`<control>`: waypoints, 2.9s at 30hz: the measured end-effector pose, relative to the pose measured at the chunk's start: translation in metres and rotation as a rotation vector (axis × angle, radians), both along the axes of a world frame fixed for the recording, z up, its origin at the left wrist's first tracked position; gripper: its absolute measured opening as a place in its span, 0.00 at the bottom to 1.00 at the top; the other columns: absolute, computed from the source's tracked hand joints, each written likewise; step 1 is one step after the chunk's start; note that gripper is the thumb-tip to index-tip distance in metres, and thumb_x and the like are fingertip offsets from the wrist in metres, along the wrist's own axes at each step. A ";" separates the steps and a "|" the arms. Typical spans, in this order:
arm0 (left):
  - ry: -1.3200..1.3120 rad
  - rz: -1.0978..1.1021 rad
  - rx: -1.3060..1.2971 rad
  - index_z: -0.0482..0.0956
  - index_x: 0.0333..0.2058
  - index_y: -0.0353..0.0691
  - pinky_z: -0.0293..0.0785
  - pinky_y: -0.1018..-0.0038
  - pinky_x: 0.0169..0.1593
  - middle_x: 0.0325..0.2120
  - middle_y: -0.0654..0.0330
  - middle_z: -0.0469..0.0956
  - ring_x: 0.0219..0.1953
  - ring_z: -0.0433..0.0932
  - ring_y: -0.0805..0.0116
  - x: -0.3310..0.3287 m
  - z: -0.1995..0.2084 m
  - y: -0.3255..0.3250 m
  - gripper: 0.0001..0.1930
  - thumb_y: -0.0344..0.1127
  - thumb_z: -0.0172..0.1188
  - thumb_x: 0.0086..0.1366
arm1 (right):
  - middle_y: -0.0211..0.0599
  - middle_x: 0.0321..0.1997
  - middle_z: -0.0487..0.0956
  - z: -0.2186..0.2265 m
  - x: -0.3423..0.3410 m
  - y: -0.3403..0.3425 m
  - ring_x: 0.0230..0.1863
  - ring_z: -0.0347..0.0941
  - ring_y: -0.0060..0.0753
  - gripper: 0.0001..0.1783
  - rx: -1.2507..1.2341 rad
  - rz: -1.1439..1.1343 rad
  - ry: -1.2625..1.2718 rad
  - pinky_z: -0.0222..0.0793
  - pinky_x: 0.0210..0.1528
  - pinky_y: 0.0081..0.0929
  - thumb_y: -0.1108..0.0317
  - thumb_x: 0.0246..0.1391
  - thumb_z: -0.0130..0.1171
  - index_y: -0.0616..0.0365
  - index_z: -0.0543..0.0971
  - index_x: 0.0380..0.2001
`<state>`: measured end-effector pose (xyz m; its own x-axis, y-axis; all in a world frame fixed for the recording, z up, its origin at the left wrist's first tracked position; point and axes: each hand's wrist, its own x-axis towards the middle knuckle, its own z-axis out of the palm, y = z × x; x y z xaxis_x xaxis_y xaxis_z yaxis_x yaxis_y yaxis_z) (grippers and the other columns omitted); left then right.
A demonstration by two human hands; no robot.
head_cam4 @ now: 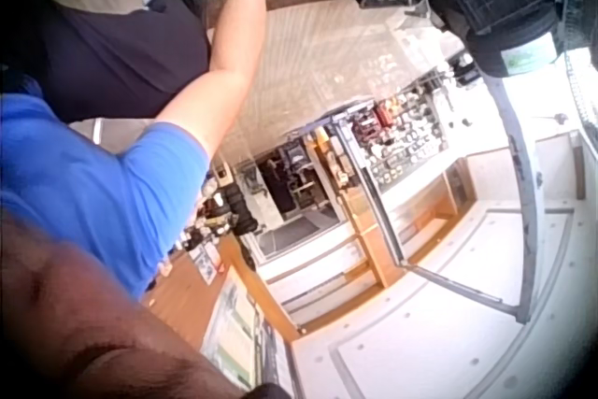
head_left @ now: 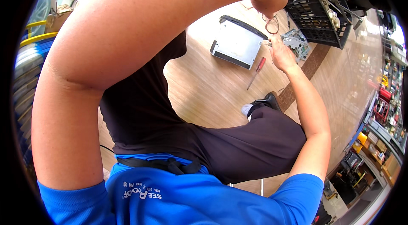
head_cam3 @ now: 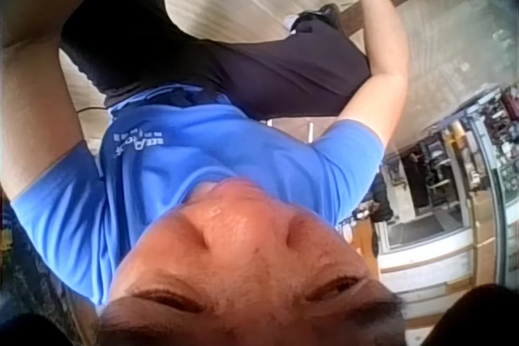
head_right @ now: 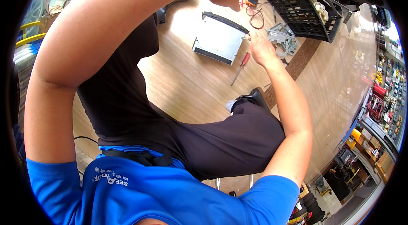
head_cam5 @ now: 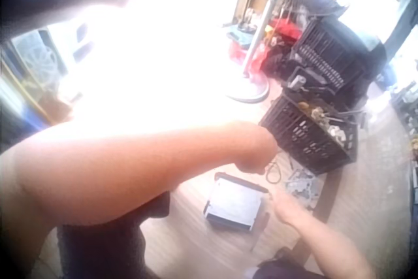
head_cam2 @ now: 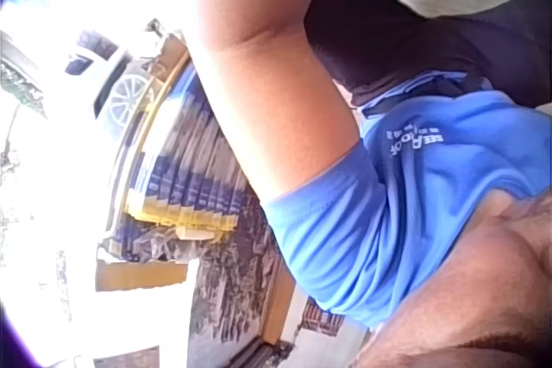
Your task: The person handles an electronic device on the floor, using a screwdriver to remove or adjust internal components. They manipulate various wires and metal parts within the device casing.
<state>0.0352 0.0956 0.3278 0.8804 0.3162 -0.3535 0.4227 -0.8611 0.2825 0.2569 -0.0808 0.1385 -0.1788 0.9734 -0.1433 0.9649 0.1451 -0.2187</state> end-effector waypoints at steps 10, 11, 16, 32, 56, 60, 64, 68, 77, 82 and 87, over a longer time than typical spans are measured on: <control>0.006 -0.005 -0.004 0.85 0.36 0.36 0.75 0.61 0.43 0.36 0.51 0.83 0.41 0.81 0.53 0.001 0.001 0.000 0.13 0.39 0.63 0.57 | 0.57 0.41 0.78 0.004 -0.004 0.000 0.42 0.76 0.59 0.14 -0.144 -0.157 -0.131 0.70 0.42 0.51 0.60 0.61 0.53 0.58 0.67 0.41; 0.012 -0.014 0.001 0.85 0.36 0.36 0.75 0.61 0.43 0.36 0.51 0.83 0.41 0.81 0.53 0.001 0.002 0.000 0.13 0.39 0.63 0.57 | 0.57 0.40 0.78 0.001 0.000 0.000 0.41 0.76 0.59 0.13 -0.070 -0.128 -0.047 0.70 0.42 0.52 0.60 0.61 0.53 0.58 0.68 0.40; 0.031 0.004 -0.017 0.85 0.36 0.36 0.75 0.60 0.44 0.37 0.51 0.83 0.41 0.81 0.53 -0.002 0.004 0.001 0.13 0.40 0.63 0.57 | 0.56 0.39 0.78 0.002 0.000 0.002 0.41 0.76 0.59 0.14 -0.070 -0.103 -0.018 0.71 0.41 0.51 0.58 0.60 0.53 0.58 0.69 0.38; 0.002 -0.024 0.015 0.85 0.37 0.36 0.76 0.60 0.43 0.37 0.51 0.83 0.42 0.81 0.53 0.000 -0.001 0.002 0.14 0.40 0.62 0.57 | 0.56 0.39 0.78 0.007 -0.009 0.003 0.40 0.76 0.59 0.14 -0.174 -0.158 -0.104 0.71 0.41 0.52 0.60 0.60 0.53 0.58 0.66 0.41; 0.051 -0.070 0.024 0.85 0.38 0.36 0.75 0.60 0.45 0.38 0.51 0.82 0.43 0.81 0.53 -0.001 0.002 0.000 0.15 0.42 0.63 0.59 | 0.57 0.36 0.79 0.008 -0.008 0.004 0.40 0.76 0.60 0.16 -0.184 -0.179 -0.173 0.71 0.42 0.52 0.58 0.61 0.53 0.61 0.67 0.40; 0.017 -0.093 -0.001 0.85 0.38 0.36 0.75 0.60 0.46 0.38 0.51 0.82 0.43 0.80 0.53 -0.004 0.007 0.001 0.15 0.42 0.62 0.60 | 0.57 0.36 0.79 0.004 0.000 -0.002 0.39 0.76 0.61 0.15 -0.166 -0.191 -0.157 0.70 0.41 0.53 0.60 0.60 0.53 0.61 0.67 0.40; 0.038 -0.139 0.039 0.85 0.38 0.36 0.75 0.60 0.46 0.38 0.51 0.82 0.43 0.80 0.53 0.006 -0.001 0.001 0.16 0.43 0.62 0.60 | 0.57 0.36 0.79 0.001 0.004 -0.009 0.39 0.76 0.61 0.16 0.009 -0.107 0.019 0.70 0.41 0.53 0.56 0.61 0.52 0.61 0.70 0.36; 0.029 -0.127 0.008 0.85 0.37 0.36 0.75 0.60 0.46 0.38 0.51 0.82 0.43 0.80 0.53 -0.004 0.005 0.005 0.15 0.43 0.62 0.60 | 0.57 0.36 0.79 0.004 -0.011 0.007 0.41 0.76 0.60 0.15 -0.203 -0.230 -0.166 0.70 0.42 0.52 0.57 0.61 0.53 0.60 0.69 0.38; 0.011 -0.172 -0.021 0.85 0.36 0.39 0.75 0.60 0.44 0.37 0.52 0.82 0.42 0.80 0.53 0.003 0.004 0.005 0.13 0.42 0.61 0.61 | 0.56 0.38 0.79 0.005 0.002 -0.007 0.43 0.76 0.59 0.15 -0.072 -0.150 -0.010 0.71 0.43 0.51 0.56 0.62 0.52 0.59 0.69 0.39; 0.014 -0.143 -0.012 0.84 0.38 0.39 0.75 0.59 0.44 0.37 0.52 0.82 0.42 0.80 0.53 -0.008 0.009 0.006 0.14 0.42 0.61 0.60 | 0.53 0.39 0.79 0.012 -0.016 0.010 0.43 0.76 0.58 0.14 -0.293 -0.265 -0.193 0.70 0.44 0.50 0.59 0.61 0.53 0.58 0.68 0.42; 0.012 -0.167 -0.007 0.84 0.38 0.38 0.75 0.59 0.44 0.37 0.52 0.82 0.42 0.80 0.52 -0.002 0.007 0.006 0.13 0.41 0.61 0.61 | 0.56 0.37 0.79 -0.008 -0.005 -0.005 0.40 0.77 0.59 0.14 0.090 -0.079 -0.045 0.71 0.41 0.51 0.59 0.61 0.53 0.60 0.68 0.38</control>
<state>0.0329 0.1011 0.3349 0.9159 0.1638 -0.3664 0.2778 -0.9177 0.2842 0.2519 -0.0856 0.1307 -0.0964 0.9935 -0.0606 0.9826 0.0853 -0.1649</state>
